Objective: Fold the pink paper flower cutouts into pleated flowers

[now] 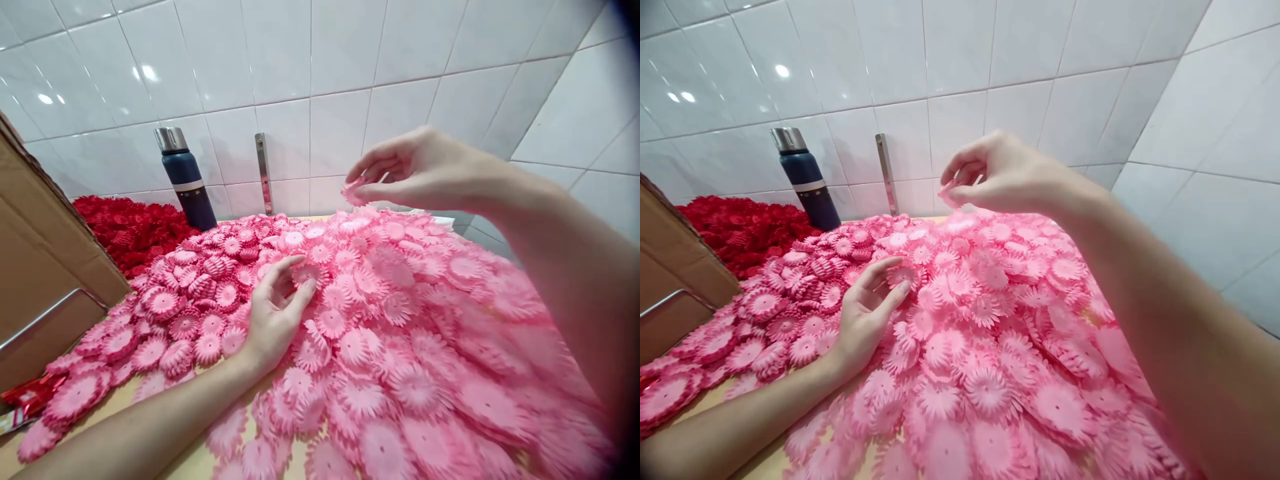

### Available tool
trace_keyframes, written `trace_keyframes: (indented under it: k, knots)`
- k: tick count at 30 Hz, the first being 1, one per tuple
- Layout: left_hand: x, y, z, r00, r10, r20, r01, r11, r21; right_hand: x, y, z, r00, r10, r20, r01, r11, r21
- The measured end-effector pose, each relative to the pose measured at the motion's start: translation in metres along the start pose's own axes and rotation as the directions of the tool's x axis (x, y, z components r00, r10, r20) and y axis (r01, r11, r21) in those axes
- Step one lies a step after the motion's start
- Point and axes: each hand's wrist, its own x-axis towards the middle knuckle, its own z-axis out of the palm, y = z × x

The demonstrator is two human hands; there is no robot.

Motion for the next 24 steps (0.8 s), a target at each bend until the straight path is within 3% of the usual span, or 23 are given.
trace_keyframes:
  k: [6,13,16,21,24]
  knots:
    - [0.001,-0.006,-0.002,1.0,0.007,0.03,-0.007,1.0,-0.012,0.004,-0.006,0.008,0.988,-0.04,0.148,0.052,0.996,-0.074]
    - [0.001,-0.004,-0.005,1.0,0.007,0.005,-0.007,0.997,0.071,0.002,-0.012,0.011,0.971,-0.093,0.221,0.119,0.987,-0.11]
    - [0.0,-0.003,-0.005,1.0,0.005,0.017,-0.007,0.996,0.087,-0.002,-0.024,0.017,0.928,-0.172,0.331,0.204,0.977,-0.064]
    - [0.001,-0.002,-0.004,0.999,0.002,0.037,-0.004,0.998,0.07,-0.007,-0.043,0.035,0.803,-0.342,0.488,0.347,0.934,0.084]
    - [0.002,-0.002,-0.004,0.999,0.002,0.052,-0.004,0.999,0.044,-0.008,-0.047,0.043,0.788,-0.369,0.493,0.38,0.921,0.082]
